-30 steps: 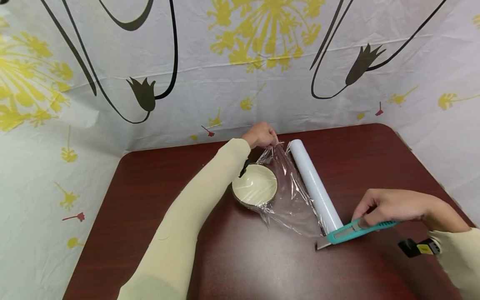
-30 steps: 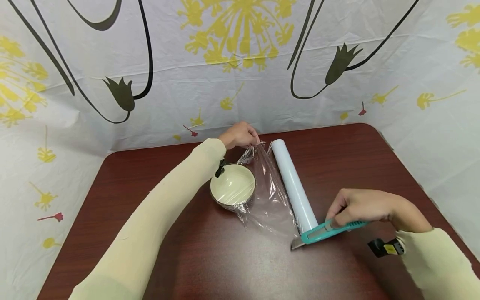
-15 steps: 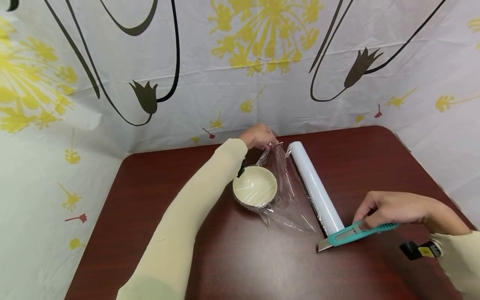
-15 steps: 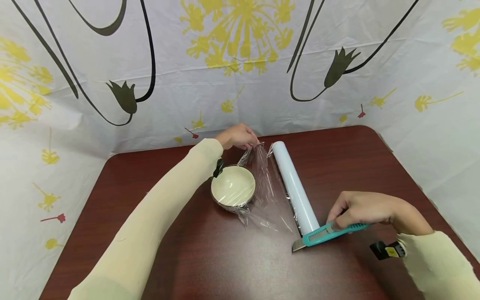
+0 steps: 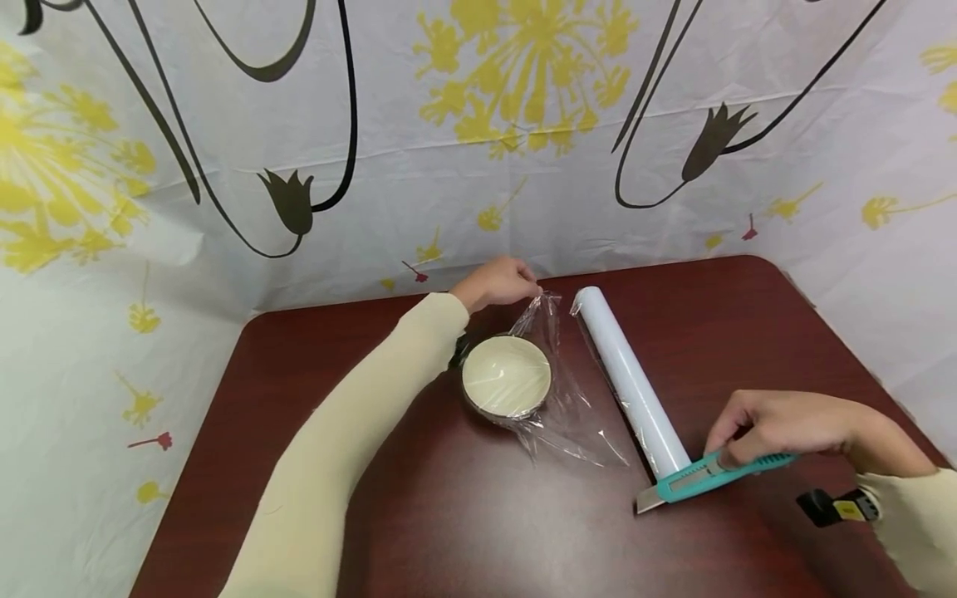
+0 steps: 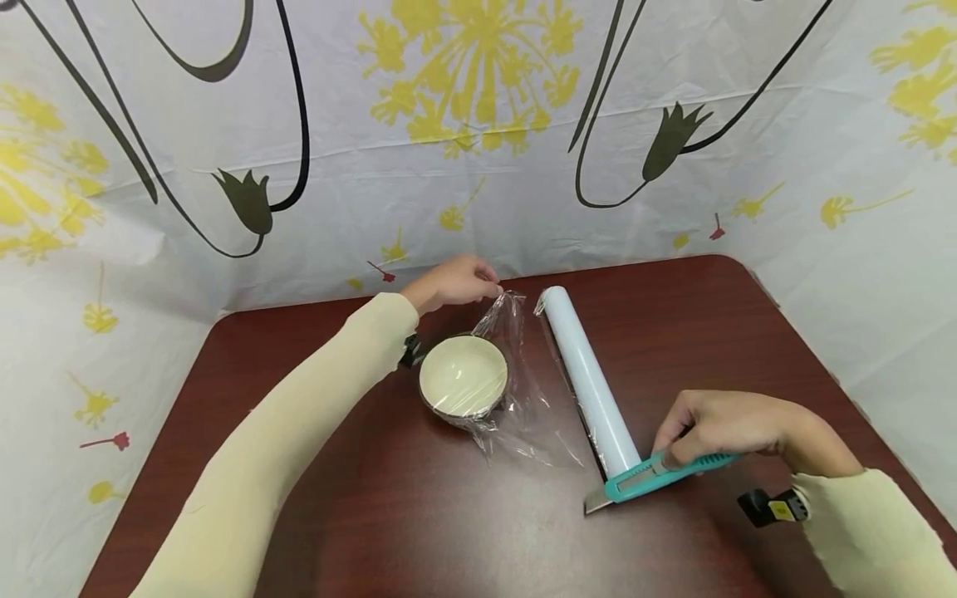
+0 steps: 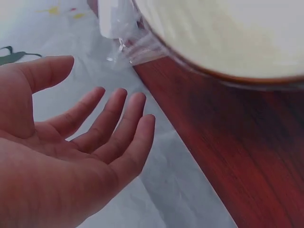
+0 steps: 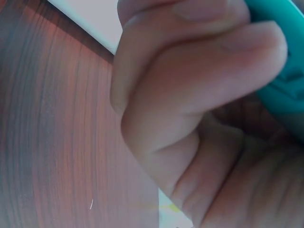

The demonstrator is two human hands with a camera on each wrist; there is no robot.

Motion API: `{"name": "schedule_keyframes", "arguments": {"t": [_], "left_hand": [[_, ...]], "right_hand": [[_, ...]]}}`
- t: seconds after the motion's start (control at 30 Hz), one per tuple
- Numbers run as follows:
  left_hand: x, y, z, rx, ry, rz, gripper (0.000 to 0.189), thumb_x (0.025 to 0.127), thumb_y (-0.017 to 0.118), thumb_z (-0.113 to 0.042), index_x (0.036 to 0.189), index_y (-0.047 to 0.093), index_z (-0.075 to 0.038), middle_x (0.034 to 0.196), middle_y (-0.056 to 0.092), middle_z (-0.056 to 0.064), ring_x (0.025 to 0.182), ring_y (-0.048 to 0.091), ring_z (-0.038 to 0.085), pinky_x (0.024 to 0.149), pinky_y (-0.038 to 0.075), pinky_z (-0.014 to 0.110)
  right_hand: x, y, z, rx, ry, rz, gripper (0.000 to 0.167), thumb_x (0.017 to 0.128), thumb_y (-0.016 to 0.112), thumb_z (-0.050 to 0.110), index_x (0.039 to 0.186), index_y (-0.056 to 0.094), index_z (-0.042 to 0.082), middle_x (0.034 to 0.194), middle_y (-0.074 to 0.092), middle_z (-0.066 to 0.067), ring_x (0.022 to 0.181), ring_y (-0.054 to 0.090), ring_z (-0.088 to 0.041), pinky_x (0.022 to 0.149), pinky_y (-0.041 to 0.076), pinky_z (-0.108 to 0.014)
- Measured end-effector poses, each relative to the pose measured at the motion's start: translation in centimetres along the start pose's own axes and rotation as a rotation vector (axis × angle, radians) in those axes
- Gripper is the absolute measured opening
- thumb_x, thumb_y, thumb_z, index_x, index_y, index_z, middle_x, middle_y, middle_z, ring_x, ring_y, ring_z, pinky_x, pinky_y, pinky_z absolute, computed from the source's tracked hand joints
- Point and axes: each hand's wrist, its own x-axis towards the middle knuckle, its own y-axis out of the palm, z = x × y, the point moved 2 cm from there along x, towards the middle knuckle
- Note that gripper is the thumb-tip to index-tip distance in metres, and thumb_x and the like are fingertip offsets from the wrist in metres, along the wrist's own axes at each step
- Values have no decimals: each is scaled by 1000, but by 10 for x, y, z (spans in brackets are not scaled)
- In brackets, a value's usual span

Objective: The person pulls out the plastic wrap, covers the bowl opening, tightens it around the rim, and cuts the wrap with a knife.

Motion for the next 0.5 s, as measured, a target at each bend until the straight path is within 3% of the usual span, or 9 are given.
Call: {"name": "schedule_keyframes", "arguments": {"t": [0.2, 0.37, 0.5], "left_hand": [[-42, 0, 20, 5, 40, -24, 42, 108, 70, -28, 141, 70, -2, 140, 71, 11, 133, 63, 29, 113, 49, 39], [-77, 11, 48, 8, 9, -58, 45, 108, 67, -36, 143, 70, -7, 137, 73, 8, 130, 66, 27, 112, 51, 42], [-104, 24, 66, -50, -38, -89, 49, 109, 65, -42, 145, 69, -9, 141, 71, 9, 134, 63, 29, 114, 50, 48]], "right_hand": [[1, -2, 0, -4, -9, 3, 30, 89, 58, -11, 92, 82, 8, 72, 48, -22, 66, 41, 2, 49, 25, -26], [4, -3, -1, 20, -17, 16, 32, 90, 57, -12, 94, 83, 6, 73, 50, -24, 68, 42, 1, 49, 25, -27], [5, -5, -3, 21, -23, 16, 34, 92, 56, -11, 98, 84, 7, 76, 57, -24, 71, 46, 1, 50, 30, -25]]}}
